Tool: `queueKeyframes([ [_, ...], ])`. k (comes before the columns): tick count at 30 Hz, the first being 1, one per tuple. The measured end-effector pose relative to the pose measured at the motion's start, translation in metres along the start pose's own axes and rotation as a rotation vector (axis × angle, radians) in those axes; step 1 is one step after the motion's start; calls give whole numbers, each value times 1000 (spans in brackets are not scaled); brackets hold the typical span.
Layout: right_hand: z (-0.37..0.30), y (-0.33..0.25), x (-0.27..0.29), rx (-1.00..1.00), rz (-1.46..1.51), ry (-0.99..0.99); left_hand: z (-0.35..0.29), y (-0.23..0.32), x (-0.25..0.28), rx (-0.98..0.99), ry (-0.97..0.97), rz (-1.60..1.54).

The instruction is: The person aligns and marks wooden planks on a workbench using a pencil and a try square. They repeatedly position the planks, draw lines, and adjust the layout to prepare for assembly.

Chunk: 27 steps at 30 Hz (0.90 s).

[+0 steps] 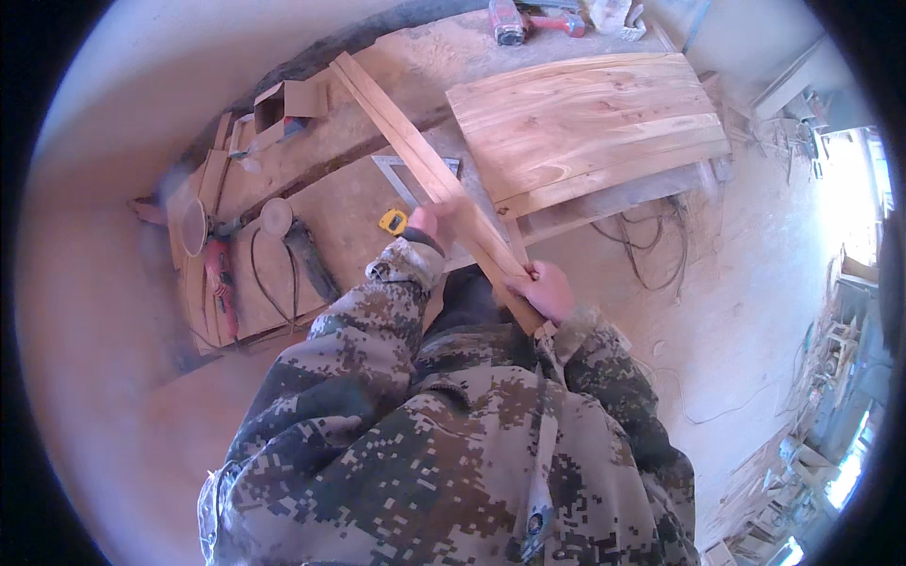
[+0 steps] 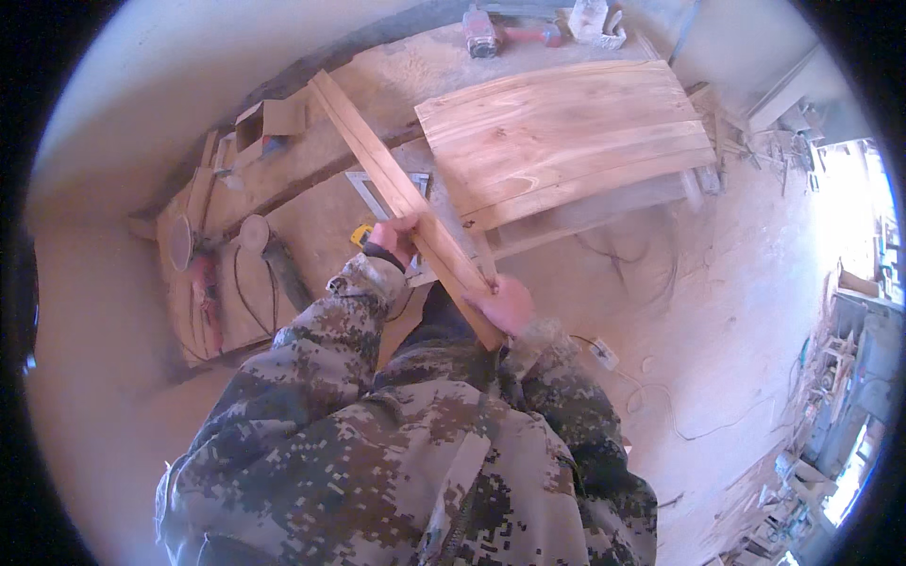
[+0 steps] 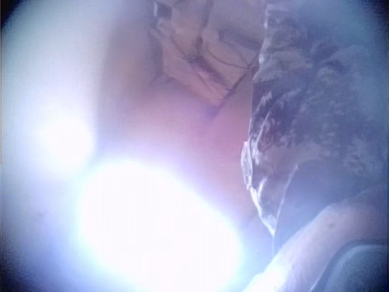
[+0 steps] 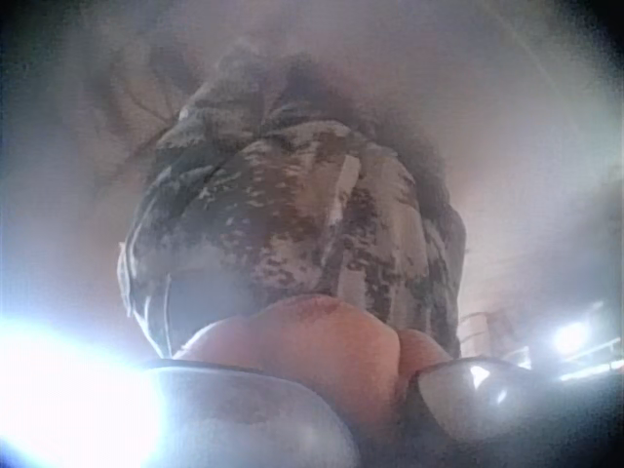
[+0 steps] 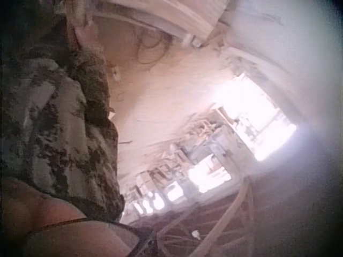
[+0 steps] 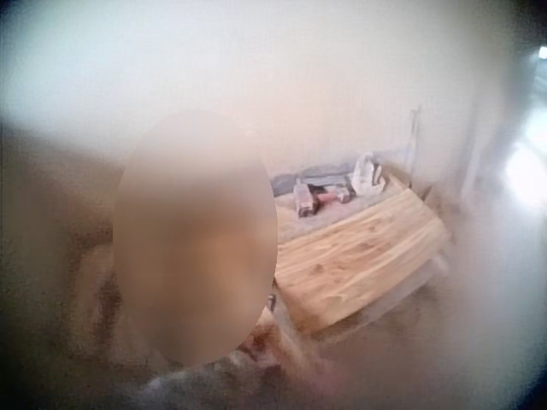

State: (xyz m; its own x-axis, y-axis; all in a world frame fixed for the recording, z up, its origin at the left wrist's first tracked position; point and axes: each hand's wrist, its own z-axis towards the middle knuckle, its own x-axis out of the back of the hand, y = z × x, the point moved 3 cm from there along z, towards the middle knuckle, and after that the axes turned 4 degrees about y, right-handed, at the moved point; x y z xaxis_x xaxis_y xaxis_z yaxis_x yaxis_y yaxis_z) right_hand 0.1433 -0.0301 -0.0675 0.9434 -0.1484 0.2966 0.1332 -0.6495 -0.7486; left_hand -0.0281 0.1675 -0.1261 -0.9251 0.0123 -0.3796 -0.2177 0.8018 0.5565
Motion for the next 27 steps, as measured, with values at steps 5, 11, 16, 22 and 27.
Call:
queueKeyframes([
  [5, -41, 21, 17, 41, -35, -19, 18, 61, -8, -109, 124, -218],
  [11, -98, 48, 6, -38, -11, -6, 23, 96, 6, -218, 307, -264],
  [16, -114, 61, -4, -13, 141, 56, 38, 115, 3, -168, 527, 149],
  [22, -125, 86, -7, 26, 55, 249, 71, 102, -17, -400, 319, 169],
  [27, -99, 122, -26, -202, 563, 248, 112, 91, -33, -342, 280, 114],
])
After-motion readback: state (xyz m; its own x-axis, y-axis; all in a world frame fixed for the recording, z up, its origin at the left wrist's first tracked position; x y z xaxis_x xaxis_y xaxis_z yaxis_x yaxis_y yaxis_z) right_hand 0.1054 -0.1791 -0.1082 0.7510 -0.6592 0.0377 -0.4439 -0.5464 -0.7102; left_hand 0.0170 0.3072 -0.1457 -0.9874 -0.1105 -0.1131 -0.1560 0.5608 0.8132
